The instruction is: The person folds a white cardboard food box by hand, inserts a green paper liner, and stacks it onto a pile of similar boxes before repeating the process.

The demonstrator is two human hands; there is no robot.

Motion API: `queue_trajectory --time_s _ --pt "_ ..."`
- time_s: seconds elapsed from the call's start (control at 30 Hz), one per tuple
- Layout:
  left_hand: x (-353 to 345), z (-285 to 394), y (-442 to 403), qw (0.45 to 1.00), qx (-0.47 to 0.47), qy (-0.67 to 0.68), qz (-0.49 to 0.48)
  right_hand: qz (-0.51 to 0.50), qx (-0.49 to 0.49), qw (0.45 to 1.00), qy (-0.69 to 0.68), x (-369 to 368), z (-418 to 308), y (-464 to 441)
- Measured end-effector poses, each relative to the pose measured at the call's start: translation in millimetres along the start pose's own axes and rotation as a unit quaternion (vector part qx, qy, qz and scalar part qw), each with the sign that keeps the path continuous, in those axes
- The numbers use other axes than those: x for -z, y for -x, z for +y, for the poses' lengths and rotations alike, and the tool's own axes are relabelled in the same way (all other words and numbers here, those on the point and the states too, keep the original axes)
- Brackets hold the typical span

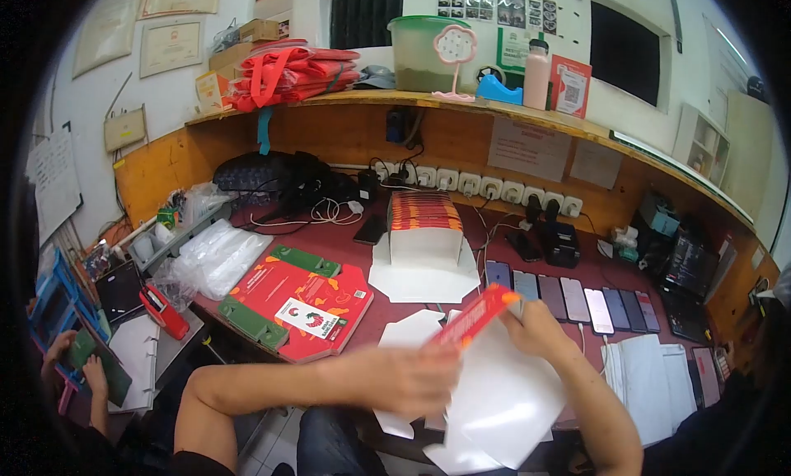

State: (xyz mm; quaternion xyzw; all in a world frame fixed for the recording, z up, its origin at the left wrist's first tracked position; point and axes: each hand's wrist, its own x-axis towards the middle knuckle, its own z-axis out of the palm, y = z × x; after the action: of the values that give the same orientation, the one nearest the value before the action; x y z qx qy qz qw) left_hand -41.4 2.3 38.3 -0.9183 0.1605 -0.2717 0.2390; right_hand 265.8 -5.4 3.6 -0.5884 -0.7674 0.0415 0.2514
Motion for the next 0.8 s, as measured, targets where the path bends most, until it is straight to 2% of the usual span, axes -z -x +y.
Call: queue_trajectory --time_s 0.03,0.07,0.1,0.13,0.17,0.2,0.23,0.3,0.33,0.4,0.47,0.53,0.6,0.63,0.67,0.73,0.8 --pt "-4 -24 13 0.997 0.059 0.018 0.039 -0.001 0.003 1.000 -0.001 -9 9 -16" --pt "-14 -48 30 0.991 0.128 0.006 0.040 0.060 -0.038 0.996 -0.051 -16 15 -33" --pt "-18 -68 40 0.975 0.213 0.031 0.053 0.121 -0.080 0.984 -0.102 -26 21 -48" --pt "-25 -84 54 0.942 0.311 0.092 0.088 0.123 -0.079 0.983 -0.108 -40 28 -65" --pt "-46 -97 70 0.884 0.422 0.144 0.142 0.159 -0.129 0.977 -0.057 -54 35 -84" --pt "-71 -113 85 0.781 0.535 0.262 0.188 0.196 -0.178 0.964 -0.004 -65 39 -101" --pt "-98 -130 101 0.648 0.625 0.370 0.229 0.202 -0.175 0.964 -0.005 -74 41 -114" --pt "-160 -164 146 0.608 0.671 0.342 0.251 0.143 -0.263 0.954 0.023 -89 40 -141" --pt "-170 -172 152 0.611 0.668 0.340 0.253 0.148 -0.260 0.954 0.023 -98 42 -151" --pt "-182 -184 157 0.460 0.768 0.407 0.184 0.164 -0.296 0.941 0.009 -116 42 -162" --pt "-197 -187 155 0.468 0.762 0.396 0.210 0.165 -0.310 0.936 -0.005 -131 42 -169" --pt "-205 -188 150 0.474 0.757 0.386 0.231 0.230 -0.323 0.917 -0.034 -145 41 -173" --pt "-208 -191 142 0.448 0.752 0.410 0.256 0.240 -0.327 0.913 -0.039 -149 38 -176" --pt "-193 -192 131 0.412 0.767 0.439 0.223 0.253 -0.326 0.910 -0.042 -148 36 -179" --pt "-198 -195 134 0.412 0.768 0.440 0.218 0.253 -0.330 0.908 -0.045 -152 38 -182" --pt "-202 -200 139 0.398 0.714 0.506 0.274 0.289 -0.265 0.917 -0.068 -157 41 -187" --pt "-199 -201 137 0.397 0.742 0.478 0.250 0.300 -0.261 0.912 -0.102 -160 46 -188"
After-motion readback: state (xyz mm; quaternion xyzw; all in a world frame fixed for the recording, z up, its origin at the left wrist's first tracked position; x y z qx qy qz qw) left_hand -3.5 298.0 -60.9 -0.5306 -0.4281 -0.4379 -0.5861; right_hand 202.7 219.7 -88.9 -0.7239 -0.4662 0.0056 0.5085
